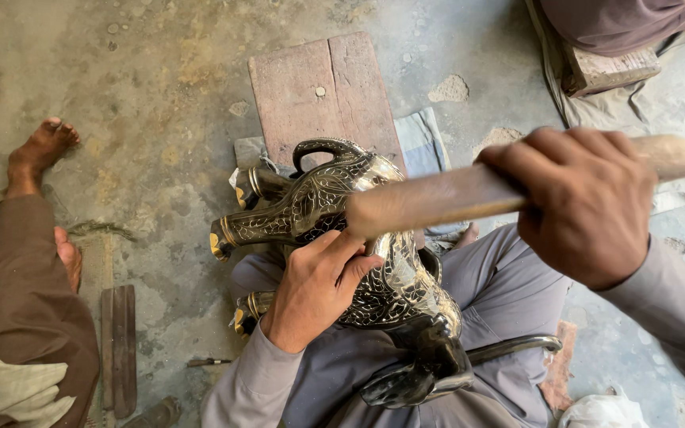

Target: The person sits cross-legged on the floor with a brass camel figurine on their lap, holding a small punch against its engraved surface and striking it with a wooden mallet to chisel the decoration. They periodically reposition the punch, re-angle the figurine, and continue striking different areas of the design.

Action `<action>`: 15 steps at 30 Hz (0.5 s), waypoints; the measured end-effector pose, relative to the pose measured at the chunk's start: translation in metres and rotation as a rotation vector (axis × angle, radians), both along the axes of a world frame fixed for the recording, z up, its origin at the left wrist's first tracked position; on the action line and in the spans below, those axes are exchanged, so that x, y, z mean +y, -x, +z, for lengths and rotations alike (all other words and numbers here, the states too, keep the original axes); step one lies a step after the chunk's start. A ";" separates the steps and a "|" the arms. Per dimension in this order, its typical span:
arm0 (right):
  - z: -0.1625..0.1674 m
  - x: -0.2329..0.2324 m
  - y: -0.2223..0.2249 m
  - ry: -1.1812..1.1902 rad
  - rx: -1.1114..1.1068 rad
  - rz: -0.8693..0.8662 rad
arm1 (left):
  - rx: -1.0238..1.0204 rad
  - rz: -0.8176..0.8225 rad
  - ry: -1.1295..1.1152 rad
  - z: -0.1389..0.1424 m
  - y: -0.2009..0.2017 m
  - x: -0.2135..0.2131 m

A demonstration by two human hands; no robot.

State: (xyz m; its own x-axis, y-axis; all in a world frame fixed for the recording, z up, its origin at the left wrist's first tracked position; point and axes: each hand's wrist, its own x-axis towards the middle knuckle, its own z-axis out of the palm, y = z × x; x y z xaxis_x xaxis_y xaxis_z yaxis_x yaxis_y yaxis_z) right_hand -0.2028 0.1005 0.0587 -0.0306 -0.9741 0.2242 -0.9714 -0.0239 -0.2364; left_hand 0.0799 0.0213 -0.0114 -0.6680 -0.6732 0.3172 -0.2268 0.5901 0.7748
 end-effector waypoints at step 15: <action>-0.001 0.012 -0.004 0.033 -0.068 -0.107 | 0.008 -0.062 -0.012 0.004 -0.003 -0.003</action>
State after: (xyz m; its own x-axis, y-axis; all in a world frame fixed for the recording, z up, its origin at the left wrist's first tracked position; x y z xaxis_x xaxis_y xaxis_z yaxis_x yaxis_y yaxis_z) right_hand -0.1987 0.1128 0.0581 -0.1498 -0.9567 0.2495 -0.9504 0.0698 -0.3030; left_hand 0.0833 0.0178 -0.0075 -0.7058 -0.6343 0.3154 -0.1835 0.5937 0.7835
